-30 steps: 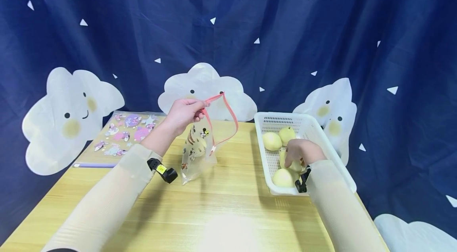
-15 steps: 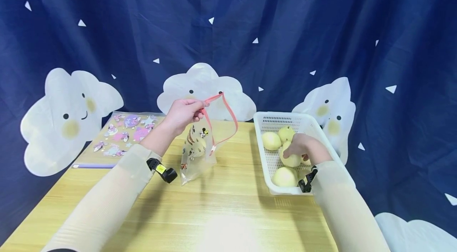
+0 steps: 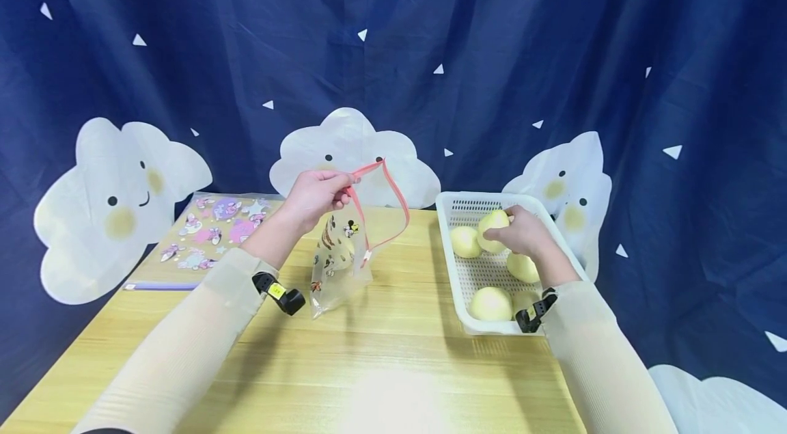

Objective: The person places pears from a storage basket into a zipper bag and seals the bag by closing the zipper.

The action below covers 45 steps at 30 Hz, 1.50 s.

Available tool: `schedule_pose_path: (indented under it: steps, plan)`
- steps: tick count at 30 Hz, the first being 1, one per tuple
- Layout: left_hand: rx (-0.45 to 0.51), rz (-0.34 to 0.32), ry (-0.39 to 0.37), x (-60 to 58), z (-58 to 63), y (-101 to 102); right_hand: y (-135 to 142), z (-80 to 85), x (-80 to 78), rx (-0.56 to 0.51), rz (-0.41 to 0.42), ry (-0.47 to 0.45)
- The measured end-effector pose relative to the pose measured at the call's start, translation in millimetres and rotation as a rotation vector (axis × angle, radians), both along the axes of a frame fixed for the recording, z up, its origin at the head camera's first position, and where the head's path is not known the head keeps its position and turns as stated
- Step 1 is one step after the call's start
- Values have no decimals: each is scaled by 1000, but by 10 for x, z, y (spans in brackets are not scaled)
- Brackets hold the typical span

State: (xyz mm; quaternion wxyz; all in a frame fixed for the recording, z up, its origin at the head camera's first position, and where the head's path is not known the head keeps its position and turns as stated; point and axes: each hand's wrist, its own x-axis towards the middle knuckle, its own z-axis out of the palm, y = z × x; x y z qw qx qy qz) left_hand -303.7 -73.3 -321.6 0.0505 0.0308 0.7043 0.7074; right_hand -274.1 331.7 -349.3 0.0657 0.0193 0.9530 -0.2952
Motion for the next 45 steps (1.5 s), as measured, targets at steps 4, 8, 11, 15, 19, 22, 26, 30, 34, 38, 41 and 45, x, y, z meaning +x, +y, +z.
schedule_pose_path:
  steps: [4,8,11,15,19,22,26,30,34,38,41,45]
  plan:
    - [-1,-1,-1,5,2,2,-73,26,-5,-80,-31,80]
    - [-2,-3,-3,-3,0,10,-205,92,1,-182,-33,122]
    - [-3,-6,-3,-7,-4,14,-328,157,24,-230,-29,144]
    - [0,-10,-1,-7,-8,10,-514,248,60,-254,-16,188]
    - [-3,-8,5,-6,-9,-3,-719,333,106,-294,16,229]
    - [-13,-5,8,-3,-4,-10,-853,401,155,-330,40,254]
    - [-21,-3,11,-13,-3,-20,-1014,490,216,-372,61,276]
    - [-22,-8,17,-30,-4,-27,-1157,557,274,-410,80,290]
    - [-25,-8,20,-29,14,-17,-1259,596,317,-426,107,313]
    - [-33,6,23,-24,36,4,-1333,606,323,-403,132,318]
    - [-31,19,23,-22,44,22,-1379,590,317,-370,154,314]
    - [-25,28,22,-17,57,47,-1440,549,310,-326,200,345]
